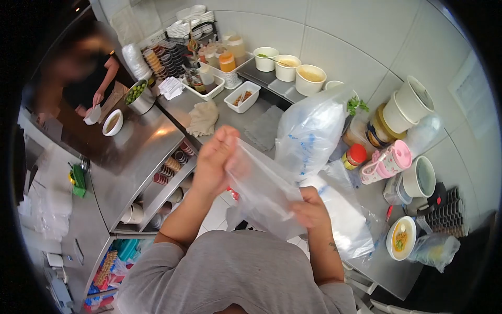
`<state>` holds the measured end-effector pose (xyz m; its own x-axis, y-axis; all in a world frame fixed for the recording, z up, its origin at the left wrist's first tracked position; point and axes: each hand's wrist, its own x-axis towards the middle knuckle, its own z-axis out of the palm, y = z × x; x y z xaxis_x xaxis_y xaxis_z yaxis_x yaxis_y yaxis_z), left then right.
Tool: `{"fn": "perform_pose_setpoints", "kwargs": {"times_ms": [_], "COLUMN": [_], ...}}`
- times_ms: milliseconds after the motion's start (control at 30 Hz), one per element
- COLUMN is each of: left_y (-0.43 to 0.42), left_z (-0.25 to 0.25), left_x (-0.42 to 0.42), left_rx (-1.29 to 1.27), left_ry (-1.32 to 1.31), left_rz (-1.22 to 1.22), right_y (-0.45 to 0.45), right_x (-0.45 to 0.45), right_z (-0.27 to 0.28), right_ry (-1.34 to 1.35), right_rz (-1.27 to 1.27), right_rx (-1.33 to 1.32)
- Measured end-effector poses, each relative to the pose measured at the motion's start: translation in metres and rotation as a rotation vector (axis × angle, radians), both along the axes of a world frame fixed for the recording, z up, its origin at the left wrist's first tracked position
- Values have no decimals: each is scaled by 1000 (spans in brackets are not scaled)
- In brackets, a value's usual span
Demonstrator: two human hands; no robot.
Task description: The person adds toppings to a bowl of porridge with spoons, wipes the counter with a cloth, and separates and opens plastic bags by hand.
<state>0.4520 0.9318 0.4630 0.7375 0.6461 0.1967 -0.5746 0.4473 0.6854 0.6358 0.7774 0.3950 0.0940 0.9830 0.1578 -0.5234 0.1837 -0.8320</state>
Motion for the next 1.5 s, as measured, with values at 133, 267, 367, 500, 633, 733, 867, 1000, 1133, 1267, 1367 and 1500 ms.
{"fn": "perform_pose_setpoints", "kwargs": {"times_ms": [133, 267, 367, 500, 633, 733, 867, 1000, 1133, 1267, 1367, 1500], "left_y": [3, -25, -24, 30, 75, 84, 87, 100, 123, 116, 89, 81], "left_z": [7, -21, 9, -35, -104, -128, -219, -211, -208, -167, -150, -178], "left_x": [-7, 35, 49, 109, 158, 162, 162, 162, 183, 155, 113, 140], "left_rx": [156, 911, 653, 379, 398, 241, 520, 351, 51, -115, -230, 334], "left_ry": [164, 242, 393, 650, 688, 768, 835, 785, 721, 763, 580, 581], "left_rz": [-180, 62, 269, 441, 429, 242, 271, -67, -263, -272, -87, 49], "right_y": [-8, -10, 27, 95, 87, 80, 80, 86, 91, 80, 81, 118], "right_x": [23, 73, 73, 105, 141, 167, 136, 122, 130, 112, 34, 15], "right_z": [9, 44, 108, 94, -22, -111, -119, -128, -143, -118, -97, -146], "right_ry": [355, 248, -698, -562, -431, -618, -420, -57, -238, 98, 102, -441], "right_rz": [-281, -218, -774, -503, -461, -482, -575, -718, -784, -971, -1243, -1638], "right_rx": [334, 553, 282, -66, -233, -336, -453, -483, -372, -715, -786, -565]}}
